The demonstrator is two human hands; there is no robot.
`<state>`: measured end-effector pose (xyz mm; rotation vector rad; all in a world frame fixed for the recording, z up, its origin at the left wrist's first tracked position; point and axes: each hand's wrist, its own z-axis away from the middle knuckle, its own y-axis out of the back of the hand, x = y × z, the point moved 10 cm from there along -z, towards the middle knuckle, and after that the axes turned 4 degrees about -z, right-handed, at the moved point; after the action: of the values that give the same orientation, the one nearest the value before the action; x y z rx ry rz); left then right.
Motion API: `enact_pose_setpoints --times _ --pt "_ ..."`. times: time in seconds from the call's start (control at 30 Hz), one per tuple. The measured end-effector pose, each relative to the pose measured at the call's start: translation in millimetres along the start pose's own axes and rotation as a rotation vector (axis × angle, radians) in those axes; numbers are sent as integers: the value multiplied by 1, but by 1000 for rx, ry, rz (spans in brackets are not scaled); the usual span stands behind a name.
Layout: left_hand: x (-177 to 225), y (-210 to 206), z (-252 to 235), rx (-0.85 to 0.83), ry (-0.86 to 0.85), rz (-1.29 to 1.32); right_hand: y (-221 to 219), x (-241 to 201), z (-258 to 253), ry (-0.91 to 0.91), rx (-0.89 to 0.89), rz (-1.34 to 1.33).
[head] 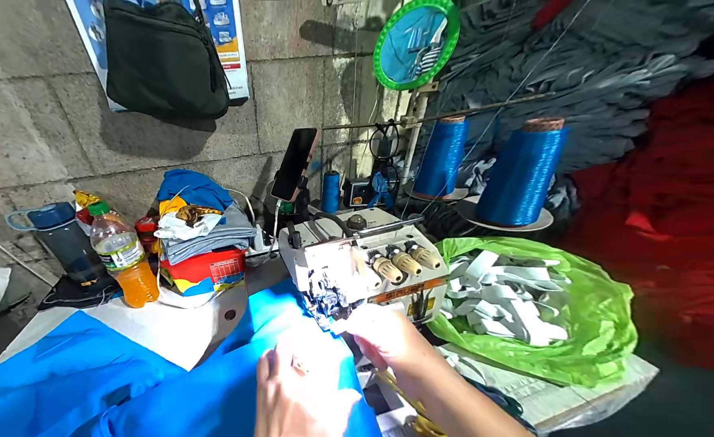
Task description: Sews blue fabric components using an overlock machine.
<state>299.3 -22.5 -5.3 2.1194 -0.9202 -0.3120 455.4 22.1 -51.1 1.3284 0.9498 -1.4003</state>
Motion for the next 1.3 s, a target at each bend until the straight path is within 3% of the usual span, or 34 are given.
enact_pose_setpoints --times 0.13,0.3,0.5,0.87,0.97,1.13,1.3 --pt "10 -17 2 -108 -15 -4 -7 6 -5 -181 -86 33" --pt "11 -16 3 -69 -10 -34 -15 12 -5 -285 -72 55" --pt "10 -16 2 -59 -2 -33 -21 12 -6 -350 -15 17" --pt "10 -21 6 -96 20 12 -23 13 -8 -364 -73 45" --pt "16 -14 6 -65 -12 8 -18 11 -9 -255 -73 143" --pt "8 -11 9 -109 9 87 2 19 15 261 60 86" --pt "0 -5 9 -114 13 201 -4 47 45 347 -164 4"
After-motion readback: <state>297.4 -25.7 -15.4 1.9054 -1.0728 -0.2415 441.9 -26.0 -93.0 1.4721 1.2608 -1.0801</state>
